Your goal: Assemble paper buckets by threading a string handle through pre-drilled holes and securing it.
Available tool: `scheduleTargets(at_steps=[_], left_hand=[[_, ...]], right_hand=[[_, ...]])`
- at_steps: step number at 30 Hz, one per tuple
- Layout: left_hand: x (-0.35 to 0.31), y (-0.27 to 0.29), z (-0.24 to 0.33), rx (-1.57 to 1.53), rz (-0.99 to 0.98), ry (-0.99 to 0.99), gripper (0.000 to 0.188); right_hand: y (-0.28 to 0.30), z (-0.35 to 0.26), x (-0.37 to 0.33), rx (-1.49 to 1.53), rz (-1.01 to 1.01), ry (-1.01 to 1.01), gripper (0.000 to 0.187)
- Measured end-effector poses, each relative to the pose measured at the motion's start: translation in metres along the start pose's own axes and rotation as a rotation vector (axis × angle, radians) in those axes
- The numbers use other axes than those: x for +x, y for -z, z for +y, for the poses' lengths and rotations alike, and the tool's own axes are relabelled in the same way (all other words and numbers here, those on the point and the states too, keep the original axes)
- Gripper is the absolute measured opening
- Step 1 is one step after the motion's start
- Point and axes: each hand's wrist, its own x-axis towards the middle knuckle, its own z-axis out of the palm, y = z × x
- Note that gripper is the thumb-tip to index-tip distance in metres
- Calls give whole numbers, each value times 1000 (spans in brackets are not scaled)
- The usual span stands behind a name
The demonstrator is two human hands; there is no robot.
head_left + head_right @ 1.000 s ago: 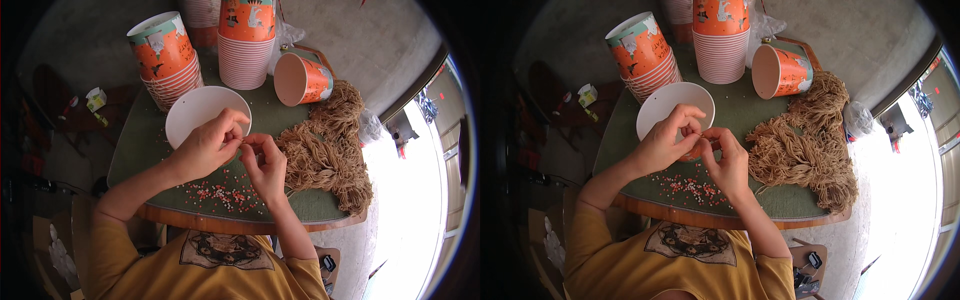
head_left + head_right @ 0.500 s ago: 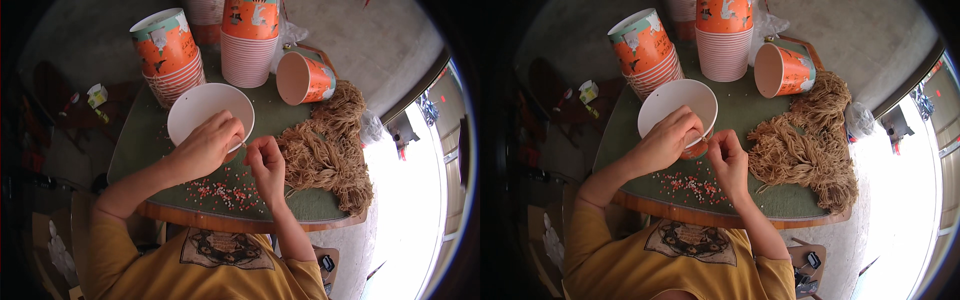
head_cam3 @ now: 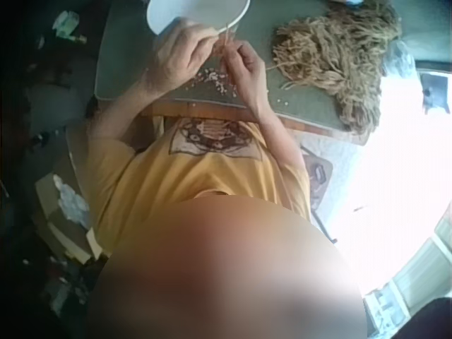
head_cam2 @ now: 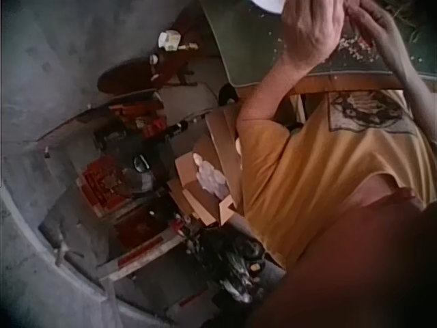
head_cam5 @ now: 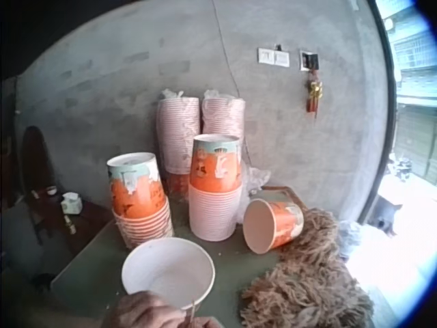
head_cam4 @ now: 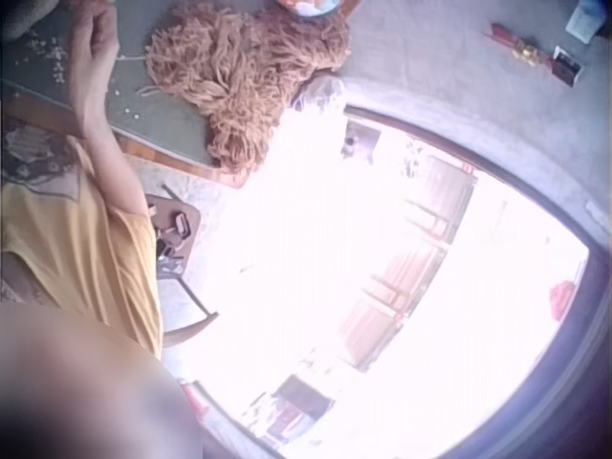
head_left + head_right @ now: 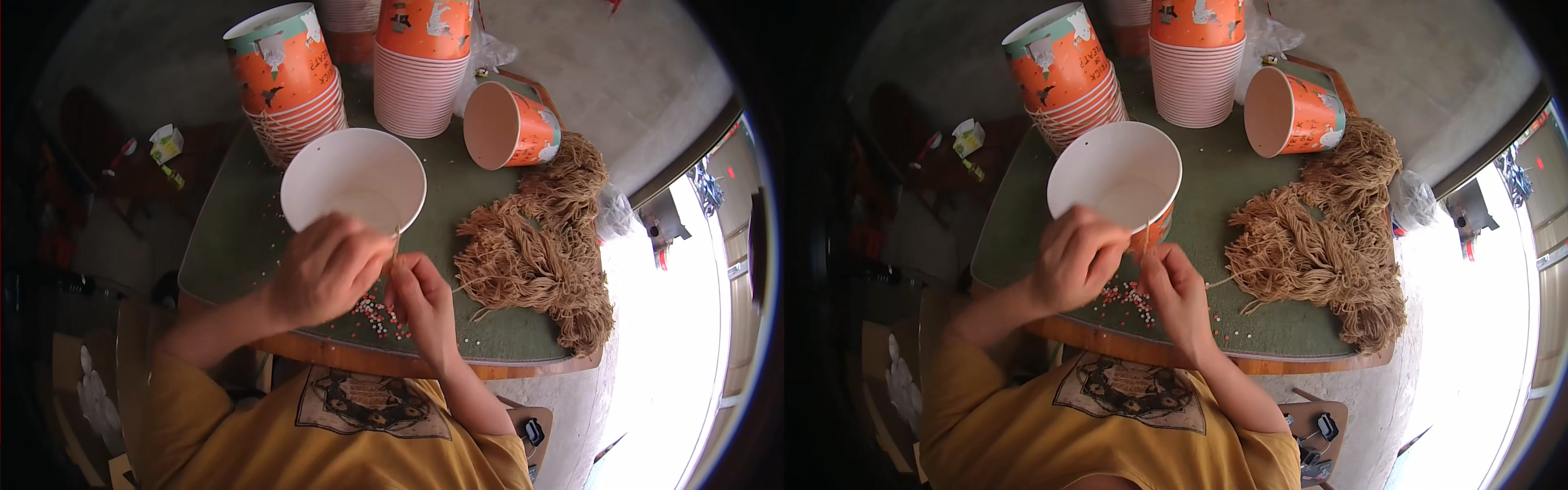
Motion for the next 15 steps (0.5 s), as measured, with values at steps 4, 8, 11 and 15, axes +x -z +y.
scheduleTargets(at_steps=[4, 8, 11, 15], left_hand=[[-38, -3, 27, -304, -79, 475, 19], [-37, -13, 28, -945, -91, 1045, 20], [-30, -15, 24, -1095, -43, 1164, 19], [-32, -20, 19, -1218, 55, 1235, 17]], right_hand=[[1, 13, -25, -203, -36, 67, 21], [-10, 15, -26, -445, -73, 121, 14], [-12, 19, -23, -474, -75, 117, 12], [-13, 26, -22, -609, -58, 231, 9]])
